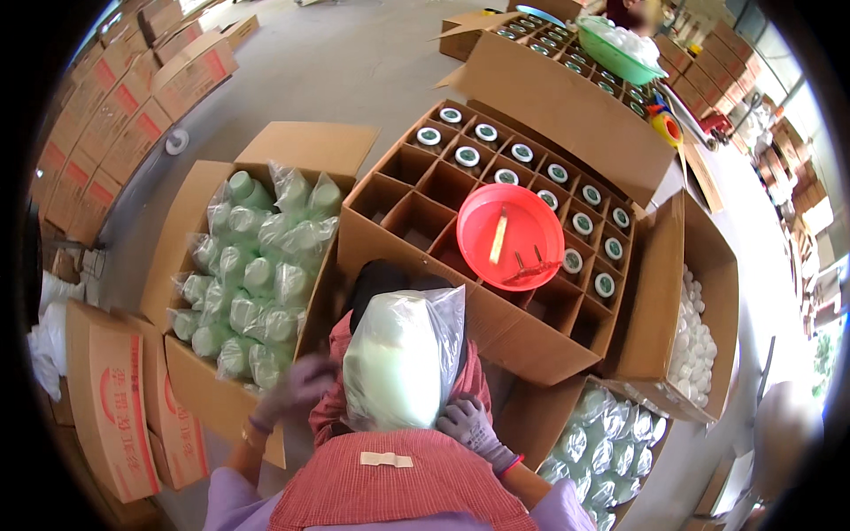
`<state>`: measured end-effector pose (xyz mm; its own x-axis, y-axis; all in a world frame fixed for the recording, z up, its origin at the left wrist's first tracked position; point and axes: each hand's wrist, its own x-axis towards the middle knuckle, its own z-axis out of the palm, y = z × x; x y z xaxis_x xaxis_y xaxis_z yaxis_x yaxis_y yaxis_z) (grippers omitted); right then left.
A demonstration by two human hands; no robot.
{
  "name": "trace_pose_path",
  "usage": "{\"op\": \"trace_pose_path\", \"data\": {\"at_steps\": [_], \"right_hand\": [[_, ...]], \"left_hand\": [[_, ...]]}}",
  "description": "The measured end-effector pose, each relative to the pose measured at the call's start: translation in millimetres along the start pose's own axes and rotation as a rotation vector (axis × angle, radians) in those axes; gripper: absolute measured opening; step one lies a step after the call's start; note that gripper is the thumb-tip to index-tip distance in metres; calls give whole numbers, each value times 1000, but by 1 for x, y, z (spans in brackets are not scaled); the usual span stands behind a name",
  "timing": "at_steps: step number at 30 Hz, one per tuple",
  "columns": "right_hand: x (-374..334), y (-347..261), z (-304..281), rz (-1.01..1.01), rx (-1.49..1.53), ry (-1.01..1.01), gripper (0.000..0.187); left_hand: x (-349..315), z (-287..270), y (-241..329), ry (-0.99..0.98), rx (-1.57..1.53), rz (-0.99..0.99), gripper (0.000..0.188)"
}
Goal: The person sits on the floor and packs light green plastic containers into a cardboard box. They pick up each container, place it into the box, and arrange them in rows. The person also handles a red tray and a small brush, placing them into the box alongside the containers.
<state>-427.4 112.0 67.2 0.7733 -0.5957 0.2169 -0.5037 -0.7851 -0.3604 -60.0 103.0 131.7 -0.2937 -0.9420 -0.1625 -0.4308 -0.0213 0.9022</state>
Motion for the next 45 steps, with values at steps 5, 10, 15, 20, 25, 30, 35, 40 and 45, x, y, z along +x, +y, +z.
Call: {"op": "trace_pose_path", "data": {"at_steps": [5, 10, 15, 20, 25, 30, 35, 40, 45], "right_hand": [[-1, 2, 0, 38, -2, -86, 25], [63, -28, -23, 580, 1046, -8, 46], [263, 0, -17, -75, 998, 91, 36], [468, 63, 22, -194, 561, 117, 36], [497, 137, 80, -75, -29, -49, 41], [486, 137, 74, -216, -65, -10, 31], [492, 130, 71, -227, -38, -61, 25], [490, 143, 71, -153, -57, -85, 25], [496, 137, 72, -158, -89, -147, 30]], "left_hand": [[34, 24, -22, 36, 75, 41, 40], [-38, 10, -66, 148, -159, -242, 45], [-50, 13, -81, 507, -1722, -168, 35], [77, -111, -127, 1056, -1573, 225, 18], [205, -238, -269, 1333, -915, 312, 25], [296, -266, -331, 1585, -649, -256, 30], [298, -278, -403, 1213, 15, -665, 35], [284, -336, -319, 547, -459, -799, 22], [267, -436, -329, 1230, -256, -188, 24]]}}
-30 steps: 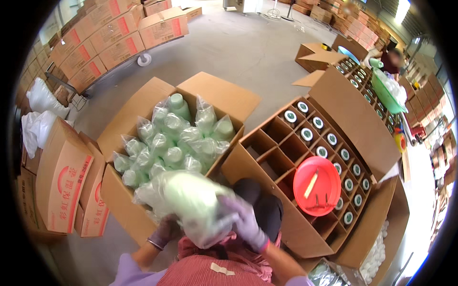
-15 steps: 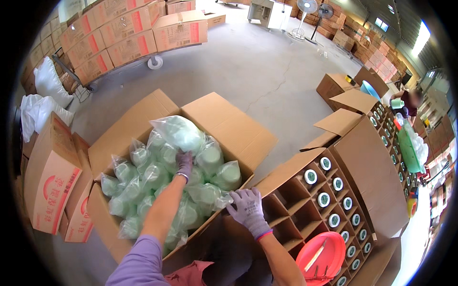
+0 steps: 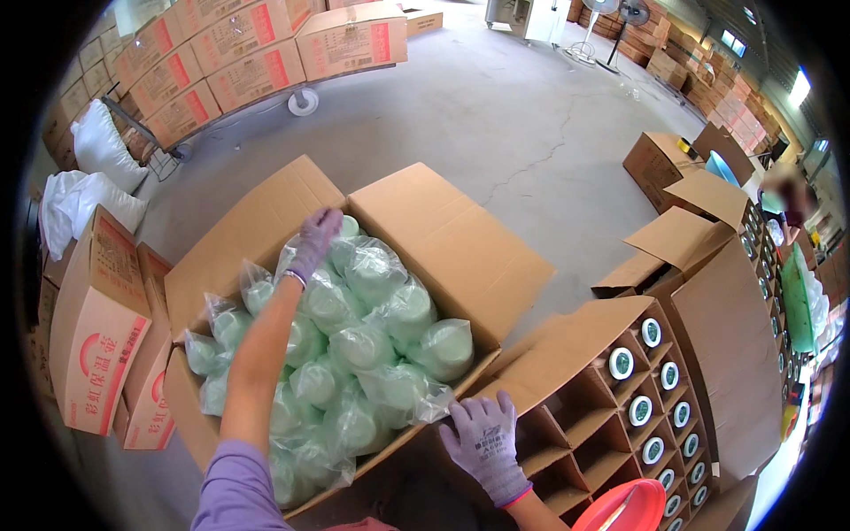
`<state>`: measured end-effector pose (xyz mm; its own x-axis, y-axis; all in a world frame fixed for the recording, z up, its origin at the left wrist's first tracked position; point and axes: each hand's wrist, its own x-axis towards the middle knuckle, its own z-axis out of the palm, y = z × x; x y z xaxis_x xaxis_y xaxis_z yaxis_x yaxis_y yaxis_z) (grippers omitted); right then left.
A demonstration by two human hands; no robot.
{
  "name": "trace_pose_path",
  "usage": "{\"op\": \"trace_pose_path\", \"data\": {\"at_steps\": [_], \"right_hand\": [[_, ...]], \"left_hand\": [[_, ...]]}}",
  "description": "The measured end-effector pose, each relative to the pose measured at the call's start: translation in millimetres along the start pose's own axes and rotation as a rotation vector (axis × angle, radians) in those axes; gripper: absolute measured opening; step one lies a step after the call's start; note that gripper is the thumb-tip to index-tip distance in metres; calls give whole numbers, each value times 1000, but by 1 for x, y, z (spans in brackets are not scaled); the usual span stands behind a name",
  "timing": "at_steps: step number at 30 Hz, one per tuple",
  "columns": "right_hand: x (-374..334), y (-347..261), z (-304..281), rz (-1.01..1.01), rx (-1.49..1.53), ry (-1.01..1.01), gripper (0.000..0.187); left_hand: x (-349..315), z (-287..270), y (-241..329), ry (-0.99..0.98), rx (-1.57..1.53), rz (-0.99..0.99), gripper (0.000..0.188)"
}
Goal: The person sits on the floor and packs light green plastic containers into a cardboard box. They pick up each container, place it into the box, and arrange them in rows. The person also handles a red tray and a small brush, placing them into the box alongside the containers.
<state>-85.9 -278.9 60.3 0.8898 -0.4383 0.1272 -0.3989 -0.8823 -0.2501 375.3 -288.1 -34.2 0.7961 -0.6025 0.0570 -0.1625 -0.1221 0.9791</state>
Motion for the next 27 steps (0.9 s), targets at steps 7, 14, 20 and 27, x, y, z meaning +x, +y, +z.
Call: {"op": "trace_pose_path", "data": {"at_steps": [7, 14, 20, 27], "right_hand": [[2, 1, 0, -25, 68, -6, 29], [4, -5, 0, 32, 39, -9, 35], [3, -6, -1, 50, 100, -15, 37], [-10, 10, 14, 119, -11, -41, 34]], "left_hand": [[56, -75, -136, 217, 562, 37, 25], [75, -49, -116, -118, 1267, -214, 27], [80, -48, -145, -255, 1620, -356, 32], [69, -10, -218, 56, 1248, 80, 19]]}}
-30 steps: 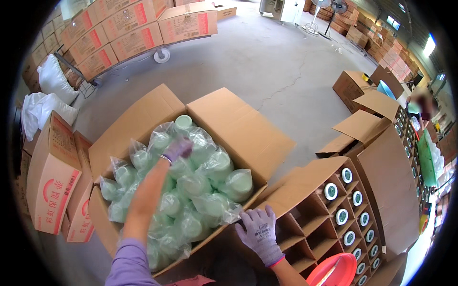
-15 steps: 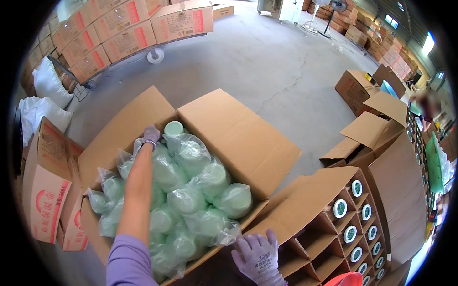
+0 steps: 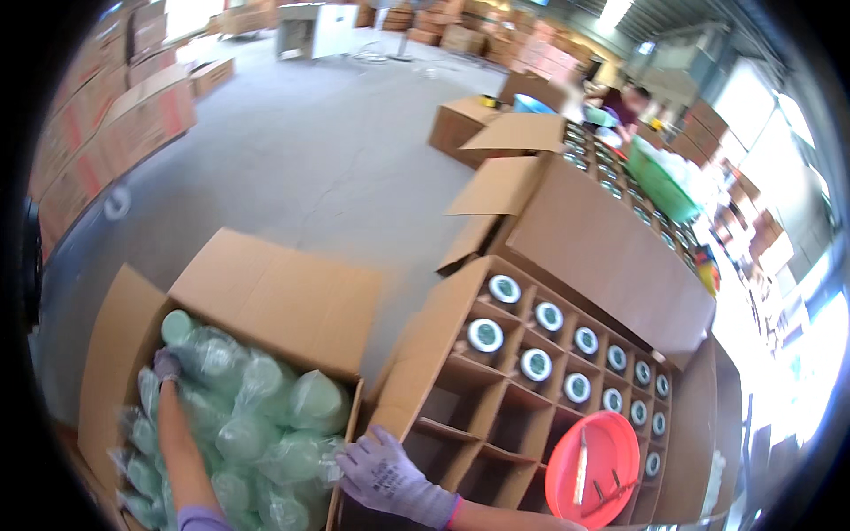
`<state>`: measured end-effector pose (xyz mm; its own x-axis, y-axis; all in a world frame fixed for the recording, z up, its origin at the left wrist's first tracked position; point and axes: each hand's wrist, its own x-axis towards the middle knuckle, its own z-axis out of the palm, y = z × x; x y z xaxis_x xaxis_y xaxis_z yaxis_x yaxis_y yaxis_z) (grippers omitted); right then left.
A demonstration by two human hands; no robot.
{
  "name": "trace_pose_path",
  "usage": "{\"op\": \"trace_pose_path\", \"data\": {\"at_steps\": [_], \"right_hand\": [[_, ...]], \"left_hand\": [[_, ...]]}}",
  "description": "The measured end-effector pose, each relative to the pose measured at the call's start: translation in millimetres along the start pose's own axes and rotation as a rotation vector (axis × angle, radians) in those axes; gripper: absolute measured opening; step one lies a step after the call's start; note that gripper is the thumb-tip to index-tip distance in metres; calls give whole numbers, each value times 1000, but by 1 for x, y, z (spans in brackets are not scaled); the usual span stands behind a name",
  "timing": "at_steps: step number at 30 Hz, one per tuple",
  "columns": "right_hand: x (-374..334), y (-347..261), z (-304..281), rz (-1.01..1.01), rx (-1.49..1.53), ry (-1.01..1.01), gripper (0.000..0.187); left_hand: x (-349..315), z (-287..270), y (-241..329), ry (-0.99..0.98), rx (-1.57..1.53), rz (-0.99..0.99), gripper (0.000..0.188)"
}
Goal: The person sits on the floor and packs light green plastic containers into a cardboard box. They pick up each container, place it into the box, and arrange them in rows. The person also handles a red tray and a small brush, placing them into the box alongside the containers.
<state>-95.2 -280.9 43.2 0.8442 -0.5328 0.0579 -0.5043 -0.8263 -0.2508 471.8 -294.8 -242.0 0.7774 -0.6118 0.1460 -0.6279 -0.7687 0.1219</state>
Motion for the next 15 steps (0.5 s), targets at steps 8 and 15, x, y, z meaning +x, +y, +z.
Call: {"op": "trace_pose_path", "data": {"at_steps": [8, 15], "right_hand": [[-4, -14, -5, 33, -54, -143, 37], [-16, -20, -23, 70, 578, 501, 75]], "left_hand": [[-25, -221, 17, 77, -1062, -52, 16], [-162, -439, 75, 160, -1233, 465, 28]]}}
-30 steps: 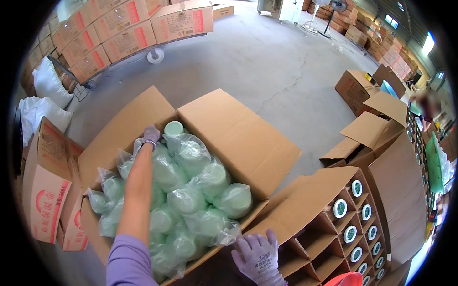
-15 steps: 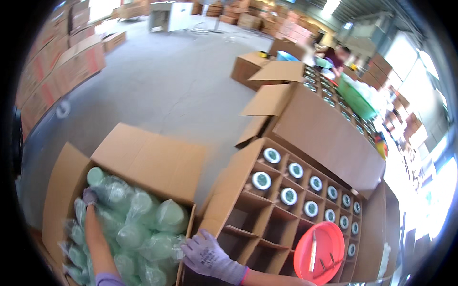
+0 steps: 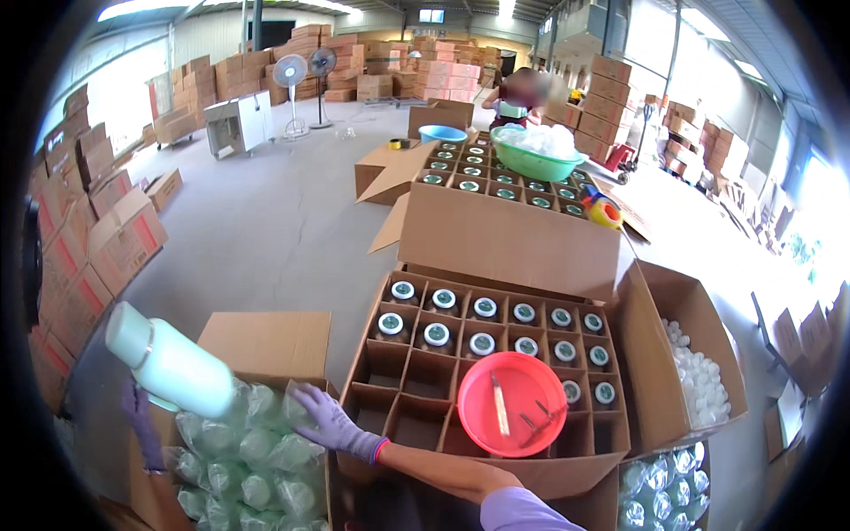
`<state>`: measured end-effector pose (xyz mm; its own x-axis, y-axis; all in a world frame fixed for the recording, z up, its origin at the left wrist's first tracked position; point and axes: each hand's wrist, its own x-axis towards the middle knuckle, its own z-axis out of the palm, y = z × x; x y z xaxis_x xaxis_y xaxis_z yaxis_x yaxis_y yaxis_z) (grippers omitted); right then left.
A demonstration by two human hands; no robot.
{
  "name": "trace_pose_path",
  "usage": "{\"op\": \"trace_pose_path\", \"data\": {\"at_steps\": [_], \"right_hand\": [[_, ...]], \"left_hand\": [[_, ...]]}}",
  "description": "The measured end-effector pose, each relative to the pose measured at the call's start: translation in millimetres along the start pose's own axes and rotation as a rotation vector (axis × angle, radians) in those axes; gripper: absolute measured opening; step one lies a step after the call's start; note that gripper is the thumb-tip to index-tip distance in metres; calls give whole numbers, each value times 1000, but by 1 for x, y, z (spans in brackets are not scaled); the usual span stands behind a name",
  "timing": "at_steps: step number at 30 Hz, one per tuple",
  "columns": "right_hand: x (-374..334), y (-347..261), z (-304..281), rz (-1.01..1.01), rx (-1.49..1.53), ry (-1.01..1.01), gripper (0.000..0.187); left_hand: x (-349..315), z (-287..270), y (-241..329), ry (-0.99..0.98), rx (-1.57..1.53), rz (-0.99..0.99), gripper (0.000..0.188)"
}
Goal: The person sits on the floor and packs light green plastic containers into a cardboard box. They pick up each container, place it into the box, and arrange them in rows. The person also handles a red tray and a small brush, placing them into the box alongside the containers.
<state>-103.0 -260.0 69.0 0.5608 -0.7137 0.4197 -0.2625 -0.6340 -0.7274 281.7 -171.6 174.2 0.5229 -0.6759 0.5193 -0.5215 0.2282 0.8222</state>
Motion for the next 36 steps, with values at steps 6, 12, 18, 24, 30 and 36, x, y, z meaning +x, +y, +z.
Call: {"op": "trace_pose_path", "data": {"at_steps": [6, 12, 18, 24, 30, 36], "right_hand": [[-28, -156, -127, -61, 751, -16, 114], [-160, -196, -155, 145, 173, -216, 62], [-244, -172, -148, 413, 116, 1, 70], [-228, -131, -143, 425, 802, 105, 63], [-196, -82, -233, 408, 456, 694, 61], [-221, 17, -292, 621, -1034, 252, 45]], "left_hand": [[-141, 72, 82, -823, -492, -310, 39], [-289, 178, 147, -825, -1206, -915, 42], [-343, 170, 202, -582, -752, -894, 58], [-377, 170, 192, -793, -896, -1016, 87], [-341, 160, 230, -1008, -473, -461, 75], [-337, 194, 241, -1224, -346, -658, 52]]}}
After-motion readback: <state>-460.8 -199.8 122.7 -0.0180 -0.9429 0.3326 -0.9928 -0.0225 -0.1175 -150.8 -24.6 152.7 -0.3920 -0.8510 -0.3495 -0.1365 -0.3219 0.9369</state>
